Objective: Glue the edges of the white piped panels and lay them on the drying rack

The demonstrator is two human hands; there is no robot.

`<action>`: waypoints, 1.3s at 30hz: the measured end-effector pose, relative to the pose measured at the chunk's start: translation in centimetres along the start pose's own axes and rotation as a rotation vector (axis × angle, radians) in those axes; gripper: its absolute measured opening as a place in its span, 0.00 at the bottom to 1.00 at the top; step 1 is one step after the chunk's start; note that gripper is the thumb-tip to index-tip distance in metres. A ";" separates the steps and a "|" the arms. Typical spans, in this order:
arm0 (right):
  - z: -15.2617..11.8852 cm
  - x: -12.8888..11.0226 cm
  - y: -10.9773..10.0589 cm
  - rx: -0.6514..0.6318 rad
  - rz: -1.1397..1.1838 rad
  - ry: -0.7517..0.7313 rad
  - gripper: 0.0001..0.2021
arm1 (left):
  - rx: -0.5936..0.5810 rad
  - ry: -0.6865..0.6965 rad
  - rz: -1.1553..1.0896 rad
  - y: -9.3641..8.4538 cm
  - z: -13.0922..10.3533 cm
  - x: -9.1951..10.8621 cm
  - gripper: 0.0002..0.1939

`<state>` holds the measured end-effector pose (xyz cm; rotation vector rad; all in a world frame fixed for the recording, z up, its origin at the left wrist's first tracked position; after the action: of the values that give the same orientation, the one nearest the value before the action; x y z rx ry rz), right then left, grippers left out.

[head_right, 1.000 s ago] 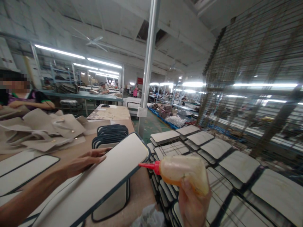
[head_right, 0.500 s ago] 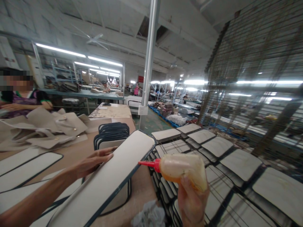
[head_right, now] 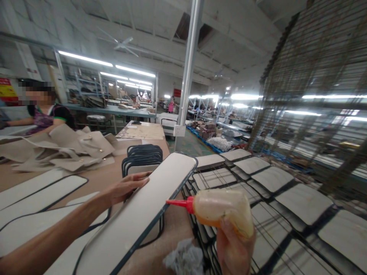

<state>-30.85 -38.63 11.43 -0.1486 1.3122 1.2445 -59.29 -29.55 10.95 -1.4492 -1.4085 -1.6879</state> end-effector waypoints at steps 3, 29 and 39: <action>-0.2 0.1 0.0 -0.001 -0.013 0.025 0.14 | 0.021 0.006 -0.008 0.2 0.3 0.1 0.32; -3.6 0.9 -1.2 -0.148 -0.032 0.155 0.31 | 0.162 0.019 -0.058 -1.1 3.3 1.0 0.29; -4.4 1.8 -2.5 -0.126 -0.047 0.223 0.31 | 0.208 0.028 -0.047 -0.9 3.4 1.9 0.30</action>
<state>-32.20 -41.68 7.20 -0.4156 1.4122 1.2981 -59.35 -25.69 12.04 -1.2826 -1.5618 -1.5320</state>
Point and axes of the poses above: each hand's wrist, its own z-axis towards the middle knuckle, its own y-axis out of the palm, x = y × z, the point moved 2 cm from there along z, towards the middle knuckle, and after that the axes turned 6 degrees about -z, right-handed, at the moved point
